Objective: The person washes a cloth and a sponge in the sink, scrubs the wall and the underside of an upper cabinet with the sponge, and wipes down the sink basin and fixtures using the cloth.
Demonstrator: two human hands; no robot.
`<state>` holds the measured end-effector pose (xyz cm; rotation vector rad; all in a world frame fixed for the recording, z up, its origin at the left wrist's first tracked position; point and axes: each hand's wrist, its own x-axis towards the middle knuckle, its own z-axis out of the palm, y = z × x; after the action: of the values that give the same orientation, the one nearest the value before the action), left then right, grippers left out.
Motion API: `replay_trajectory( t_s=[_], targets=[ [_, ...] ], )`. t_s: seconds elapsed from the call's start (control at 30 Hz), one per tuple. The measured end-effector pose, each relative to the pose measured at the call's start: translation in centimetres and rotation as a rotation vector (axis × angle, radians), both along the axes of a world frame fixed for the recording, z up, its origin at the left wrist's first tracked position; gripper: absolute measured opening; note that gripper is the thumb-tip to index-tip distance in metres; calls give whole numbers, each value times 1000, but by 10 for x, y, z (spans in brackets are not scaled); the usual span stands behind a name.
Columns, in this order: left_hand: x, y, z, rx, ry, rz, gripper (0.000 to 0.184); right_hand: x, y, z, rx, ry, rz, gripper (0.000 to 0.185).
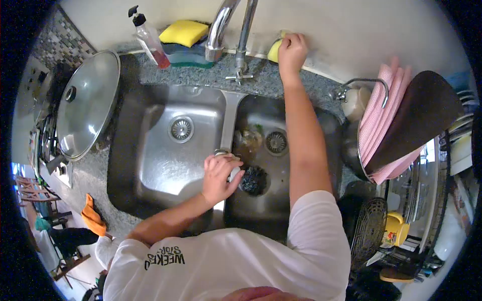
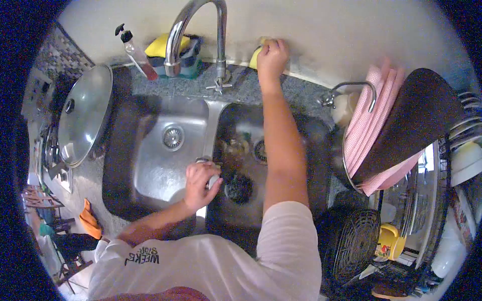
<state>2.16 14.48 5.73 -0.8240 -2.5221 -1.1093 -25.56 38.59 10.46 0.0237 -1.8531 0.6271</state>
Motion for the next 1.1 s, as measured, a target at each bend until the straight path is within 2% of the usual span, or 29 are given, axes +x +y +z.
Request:
replay_trajectory(
  t_s=[0.07, 0.17, 0.27, 0.37, 0.4, 0.5, 0.6, 0.7, 0.77, 0.8, 0.87, 0.9, 0.93, 1.03, 1.1],
  targets=[
    [-3, 0, 3, 16, 8, 2, 23, -7, 0, -27, -9, 84, -49, 2],
    [-2, 0, -1, 18, 4, -5, 24, -4, -2, -33, -133, -97, -89, 2],
    [-3, -1, -1, 31, -1, -4, 24, 6, -6, 12, -401, -103, -4, 6],
    [-3, 0, 1, 35, -8, 10, 24, -10, 5, -8, -743, -128, 156, 8],
    [-2, 0, 2, 35, -13, 10, 25, -21, 12, -27, -954, -80, 284, 9],
    [-1, -1, 6, 52, -15, 1, 25, -19, 13, -26, -898, -269, 129, 7],
    [-4, -5, -1, 105, 2, 22, 27, -21, 13, -15, -918, -183, 245, 6],
    [-1, -8, -7, 159, -5, 83, 28, -12, 8, -16, -1093, -214, 400, 9],
    [2, -7, -3, 219, -31, 113, 29, -11, 16, -54, -1120, -333, 360, 7],
    [5, -6, 9, 189, -65, 101, 29, -12, 23, -62, -1124, -383, 342, 6],
    [8, -8, 40, 118, -117, 77, 28, -14, 24, -37, -1107, -360, 396, 6],
    [5, -10, 44, 75, -121, 76, 28, -9, 20, -22, -1105, -355, 420, 6],
    [0, -10, 46, 35, -122, 76, 27, 3, 5, 13, -1030, -322, 322, 7],
    [-14, -8, 41, -75, -114, 65, 27, -6, 11, 7, -1099, -262, 424, 8],
    [-21, -2, 41, -146, -143, 17, 28, -15, 21, -26, -980, -382, 360, 9]
  ],
)
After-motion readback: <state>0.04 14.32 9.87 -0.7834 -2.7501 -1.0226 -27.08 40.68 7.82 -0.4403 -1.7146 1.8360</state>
